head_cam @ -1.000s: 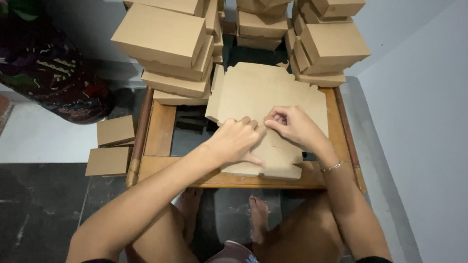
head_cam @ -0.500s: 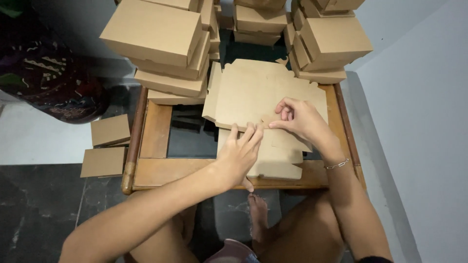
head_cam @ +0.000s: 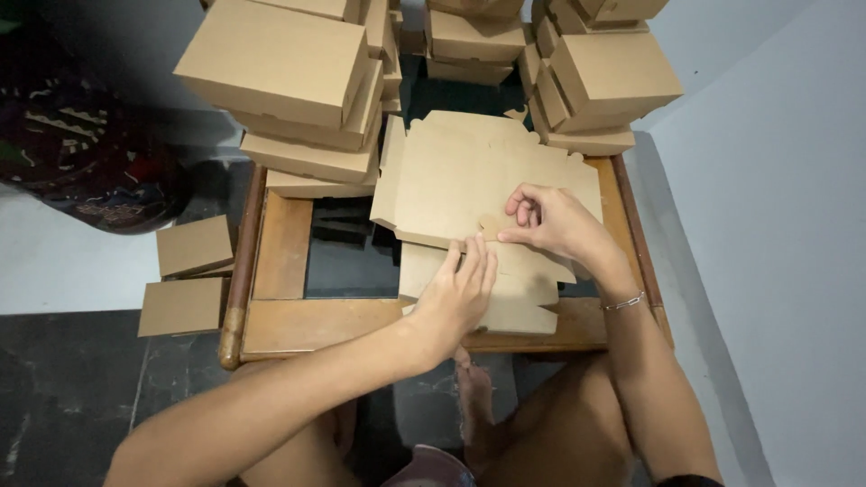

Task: Assembling a cardboard box by folding a flat template and tucking in tabs.

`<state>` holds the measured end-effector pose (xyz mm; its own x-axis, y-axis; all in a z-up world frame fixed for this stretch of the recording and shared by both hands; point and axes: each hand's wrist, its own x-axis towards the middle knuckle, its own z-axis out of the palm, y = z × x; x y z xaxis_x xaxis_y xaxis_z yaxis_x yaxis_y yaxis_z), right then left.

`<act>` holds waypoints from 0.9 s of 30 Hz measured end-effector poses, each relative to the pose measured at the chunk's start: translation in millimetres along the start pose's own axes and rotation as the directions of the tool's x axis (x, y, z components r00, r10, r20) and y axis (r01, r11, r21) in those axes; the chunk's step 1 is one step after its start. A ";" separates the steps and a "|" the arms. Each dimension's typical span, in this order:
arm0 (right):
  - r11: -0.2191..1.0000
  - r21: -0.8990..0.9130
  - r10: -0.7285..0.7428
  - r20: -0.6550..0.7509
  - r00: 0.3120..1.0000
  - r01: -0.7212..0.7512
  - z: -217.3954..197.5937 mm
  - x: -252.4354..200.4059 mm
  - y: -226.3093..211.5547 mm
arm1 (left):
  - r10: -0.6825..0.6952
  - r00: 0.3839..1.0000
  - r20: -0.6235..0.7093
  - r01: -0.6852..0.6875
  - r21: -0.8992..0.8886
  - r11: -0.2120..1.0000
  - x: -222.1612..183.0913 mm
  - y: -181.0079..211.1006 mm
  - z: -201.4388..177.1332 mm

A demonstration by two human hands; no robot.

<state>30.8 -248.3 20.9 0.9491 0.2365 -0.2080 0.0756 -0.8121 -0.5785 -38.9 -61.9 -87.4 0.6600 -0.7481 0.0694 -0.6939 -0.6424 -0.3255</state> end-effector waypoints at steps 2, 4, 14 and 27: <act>1.000 -0.007 0.004 0.009 1.000 -0.004 0.6 4.2 2.3 | -0.020 0.999 -0.032 0.020 -0.009 1.000 6.7 6.2 13.6; 1.000 -0.026 0.004 0.040 0.999 -0.002 0.4 10.4 6.6 | -0.087 0.987 -0.135 0.085 -0.018 0.996 3.0 5.4 -3.6; 0.987 -0.150 0.070 0.130 0.989 -0.050 -9.9 15.1 -14.6 | 0.017 0.996 -0.090 -0.018 -0.002 1.000 -5.4 -13.2 -34.1; 0.915 -0.395 0.137 0.124 0.983 -0.078 -2.3 18.7 -36.1 | -0.091 0.996 0.003 0.066 -0.709 0.702 -17.6 -73.7 -69.0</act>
<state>46.6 -215.8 39.7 0.9051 0.1870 -0.3819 0.1159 -0.9726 -0.2014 -19.2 -12.9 0.4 0.7210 -0.6863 0.0957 -0.6478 -0.6185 0.4448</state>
